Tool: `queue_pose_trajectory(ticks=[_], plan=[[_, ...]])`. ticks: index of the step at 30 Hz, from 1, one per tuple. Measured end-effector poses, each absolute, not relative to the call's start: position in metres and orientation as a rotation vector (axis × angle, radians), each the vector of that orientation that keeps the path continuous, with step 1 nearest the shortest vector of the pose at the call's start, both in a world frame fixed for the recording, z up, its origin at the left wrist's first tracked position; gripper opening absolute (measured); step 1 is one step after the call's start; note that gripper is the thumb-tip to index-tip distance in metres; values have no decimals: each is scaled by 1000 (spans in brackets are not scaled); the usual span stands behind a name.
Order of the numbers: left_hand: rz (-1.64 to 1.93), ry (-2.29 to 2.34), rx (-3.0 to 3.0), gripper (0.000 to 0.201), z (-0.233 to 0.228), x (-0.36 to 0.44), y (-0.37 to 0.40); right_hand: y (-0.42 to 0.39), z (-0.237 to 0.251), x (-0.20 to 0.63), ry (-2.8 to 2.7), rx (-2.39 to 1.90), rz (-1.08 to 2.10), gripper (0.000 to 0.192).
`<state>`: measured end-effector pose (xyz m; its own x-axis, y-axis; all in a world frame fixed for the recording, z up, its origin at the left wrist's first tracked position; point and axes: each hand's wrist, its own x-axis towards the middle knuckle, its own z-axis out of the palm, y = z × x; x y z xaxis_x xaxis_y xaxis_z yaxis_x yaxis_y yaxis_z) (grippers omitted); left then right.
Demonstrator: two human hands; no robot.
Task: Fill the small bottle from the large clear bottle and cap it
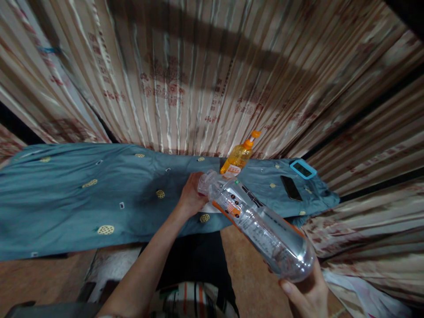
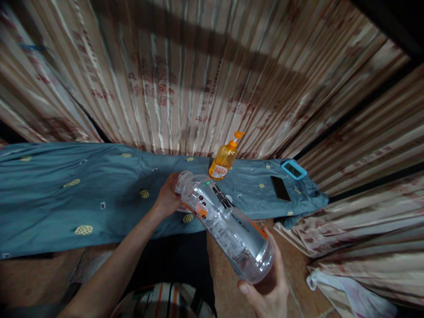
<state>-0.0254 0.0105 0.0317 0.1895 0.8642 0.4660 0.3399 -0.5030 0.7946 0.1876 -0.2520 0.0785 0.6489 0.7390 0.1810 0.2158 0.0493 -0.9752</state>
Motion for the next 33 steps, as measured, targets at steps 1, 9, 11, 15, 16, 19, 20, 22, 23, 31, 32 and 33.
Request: queue_pose_trajectory(ticks=[1, 9, 11, 15, 16, 19, 20, 22, 23, 31, 32, 33], plan=[[1295, 1122, 1939, 52, 31, -25, 11, -252, 78, 188, -837, -1507, 470, 107], [1282, 1129, 1960, 48, 33, -22, 11, -252, 76, 191, -832, -1502, 454, 102], [1283, 1130, 1961, 48, 33, -22, 11, -252, 76, 192, -839, -1500, 452, 101], [1288, 1140, 1934, 52, 34, -23, 10, -253, 76, 190, -814, -1505, 472, 104], [1288, 1139, 1932, 51, 35, -23, 10, -253, 76, 189, -803, -1500, 483, 104], [1283, 1131, 1930, 48, 37, -23, 10, -252, 76, 188, -795, -1487, 482, 105], [1279, 1133, 1926, 48, 37, -24, 10, -253, 75, 189, -804, -1490, 473, 105], [1267, 1140, 1914, 48, 38, -23, 10, -253, 74, 191, -838, -1504, 453, 102], [1262, 1142, 1910, 48, 39, -23, 10, -253, 73, 193, -860, -1515, 443, 101], [1273, 1145, 1901, 48, 34, -24, 11, -251, 75, 191, -846, -1526, 416, 102], [1275, 1142, 1900, 48, 33, -25, 11, -251, 76, 190, -847, -1523, 409, 103], [1274, 1139, 1899, 49, 32, -25, 11, -250, 76, 190, -847, -1524, 404, 104]])
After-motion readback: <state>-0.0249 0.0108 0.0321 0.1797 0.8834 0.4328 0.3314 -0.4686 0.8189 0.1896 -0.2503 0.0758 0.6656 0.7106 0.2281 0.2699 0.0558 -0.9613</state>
